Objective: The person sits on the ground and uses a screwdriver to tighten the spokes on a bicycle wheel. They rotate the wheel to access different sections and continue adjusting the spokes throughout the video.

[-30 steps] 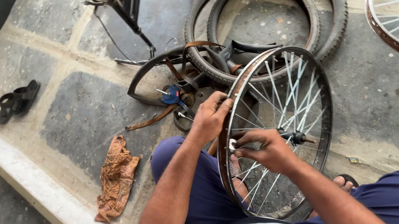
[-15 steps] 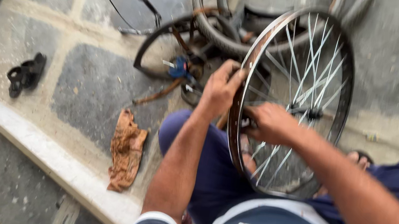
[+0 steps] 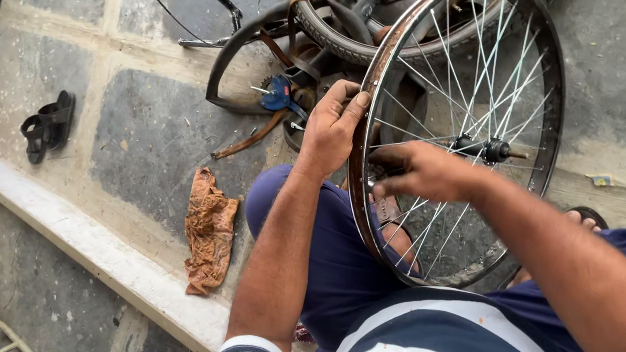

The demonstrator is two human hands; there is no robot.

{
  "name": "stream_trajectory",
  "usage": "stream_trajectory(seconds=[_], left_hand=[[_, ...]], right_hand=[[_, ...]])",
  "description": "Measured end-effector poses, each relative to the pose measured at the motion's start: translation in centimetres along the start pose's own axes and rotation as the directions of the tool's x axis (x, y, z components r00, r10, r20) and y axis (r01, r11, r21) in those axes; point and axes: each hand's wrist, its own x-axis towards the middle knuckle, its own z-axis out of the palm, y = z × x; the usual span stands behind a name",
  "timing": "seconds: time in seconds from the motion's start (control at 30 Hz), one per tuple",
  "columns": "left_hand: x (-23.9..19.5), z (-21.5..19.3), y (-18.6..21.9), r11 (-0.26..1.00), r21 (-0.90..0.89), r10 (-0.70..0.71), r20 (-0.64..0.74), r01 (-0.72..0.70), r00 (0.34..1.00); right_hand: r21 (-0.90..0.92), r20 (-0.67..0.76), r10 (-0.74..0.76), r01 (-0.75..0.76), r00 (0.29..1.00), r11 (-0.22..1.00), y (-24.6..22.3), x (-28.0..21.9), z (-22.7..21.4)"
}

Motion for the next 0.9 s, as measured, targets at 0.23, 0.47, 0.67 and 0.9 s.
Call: stream_trajectory(seconds=[0.23, 0.47, 0.67, 0.9], left_hand=[[4.0, 0.6, 2.2, 0.905, 0.382, 0.174, 0.065, -0.186, 0.983], [2.8, 3.6, 6.8, 0.779, 0.607, 0.113, 0.108, -0.155, 0.988], [-1.6, 0.7, 4.9, 0.907, 0.398, 0.09, 0.141, -0.14, 0.986], [-1.1, -0.5, 0.2, 0.985, -0.142, 0.11, 0.119, -0.093, 0.987]], right_hand=[[-0.498, -0.368, -0.429, 0.215, 0.825, 0.84, 0.3, -2.3, 3.9], [-0.113, -0.29, -0.13, 0.101, 0.948, 0.988, -0.2, -4.8, 0.6], [-0.267, -0.529, -0.395, 0.295, 0.751, 0.918, -0.7, -7.4, 2.0], [0.044, -0.496, -0.116, 0.159, 0.861, 0.986, 0.7, -2.5, 3.9]])
